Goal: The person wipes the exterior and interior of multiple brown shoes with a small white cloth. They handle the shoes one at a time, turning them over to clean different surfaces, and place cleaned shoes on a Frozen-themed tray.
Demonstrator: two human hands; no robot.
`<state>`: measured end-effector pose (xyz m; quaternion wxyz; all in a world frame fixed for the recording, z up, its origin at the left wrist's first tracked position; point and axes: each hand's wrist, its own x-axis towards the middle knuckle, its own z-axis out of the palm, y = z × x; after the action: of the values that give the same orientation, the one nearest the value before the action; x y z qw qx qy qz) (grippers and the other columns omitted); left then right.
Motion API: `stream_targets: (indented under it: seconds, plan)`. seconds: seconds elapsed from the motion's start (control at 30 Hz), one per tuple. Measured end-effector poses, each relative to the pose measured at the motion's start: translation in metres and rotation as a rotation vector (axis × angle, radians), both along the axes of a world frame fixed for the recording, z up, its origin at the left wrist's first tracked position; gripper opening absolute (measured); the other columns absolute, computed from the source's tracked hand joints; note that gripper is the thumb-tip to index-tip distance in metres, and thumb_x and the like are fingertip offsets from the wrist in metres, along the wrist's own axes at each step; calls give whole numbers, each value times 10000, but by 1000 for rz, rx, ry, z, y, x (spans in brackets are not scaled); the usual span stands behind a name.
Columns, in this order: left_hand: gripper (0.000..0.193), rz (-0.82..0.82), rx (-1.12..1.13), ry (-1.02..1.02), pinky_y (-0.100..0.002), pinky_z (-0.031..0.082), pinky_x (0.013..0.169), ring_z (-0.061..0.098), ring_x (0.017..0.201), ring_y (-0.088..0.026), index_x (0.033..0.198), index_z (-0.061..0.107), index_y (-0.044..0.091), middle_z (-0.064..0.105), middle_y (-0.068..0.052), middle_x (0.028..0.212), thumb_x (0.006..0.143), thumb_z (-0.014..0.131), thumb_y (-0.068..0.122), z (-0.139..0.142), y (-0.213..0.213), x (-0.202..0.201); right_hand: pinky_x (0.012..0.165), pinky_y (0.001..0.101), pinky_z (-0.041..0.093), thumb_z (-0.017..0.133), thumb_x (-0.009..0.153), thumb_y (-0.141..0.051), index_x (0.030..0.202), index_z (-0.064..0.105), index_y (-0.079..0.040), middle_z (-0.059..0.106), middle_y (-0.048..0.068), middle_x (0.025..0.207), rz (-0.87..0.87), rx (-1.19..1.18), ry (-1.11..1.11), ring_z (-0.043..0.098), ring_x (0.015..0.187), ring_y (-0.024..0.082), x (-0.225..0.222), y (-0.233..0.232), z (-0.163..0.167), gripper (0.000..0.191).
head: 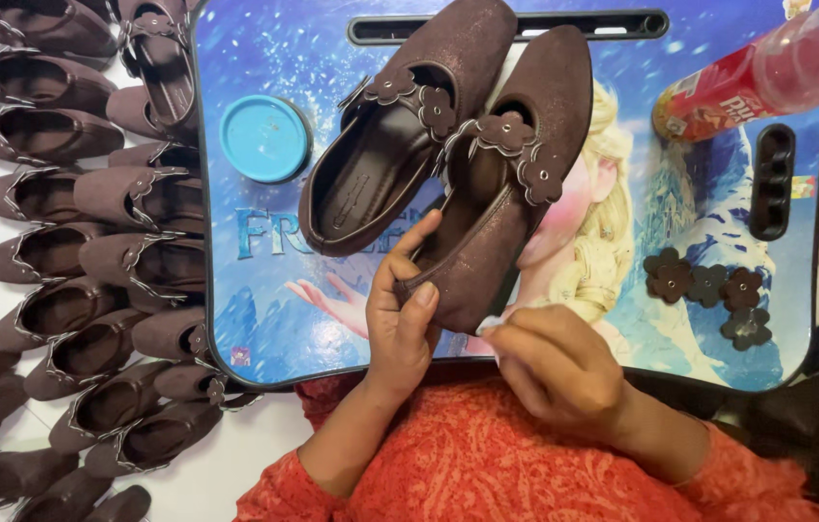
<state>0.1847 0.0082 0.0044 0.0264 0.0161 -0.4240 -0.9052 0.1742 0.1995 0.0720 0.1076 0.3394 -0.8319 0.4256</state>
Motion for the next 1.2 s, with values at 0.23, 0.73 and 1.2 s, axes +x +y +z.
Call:
stream_targets:
  seconds: [0.23,0.73,1.2]
  plan:
    - [255,-24,-38,20,-288,433,992,509,1091,-102,970,451,86,390,-227,1675,1050,640,238,-10,-6,2,748,324,557,768,890,88,1077,716,-8,690,145,1031,-346,20,3,680,876,240,-22,3,-6,216]
    - [259,-177,-1536,1110,-524,501,1133,572,1370,-376,1035,725,131,621,-49,1466,849,859,250,45,-64,-7,733,324,514,805,882,61,1022,715,-4,674,138,978,-459,-32,-41,644,841,229,-20,15,19,179]
    - [1426,53,-1301,359,-487,442,1160,623,1287,-360,1615,25,-41,615,-167,1467,686,963,498,17,-31,35,710,276,524,717,1033,76,1116,713,8,685,132,1040,-516,97,-84,659,843,190,-19,21,11,107]
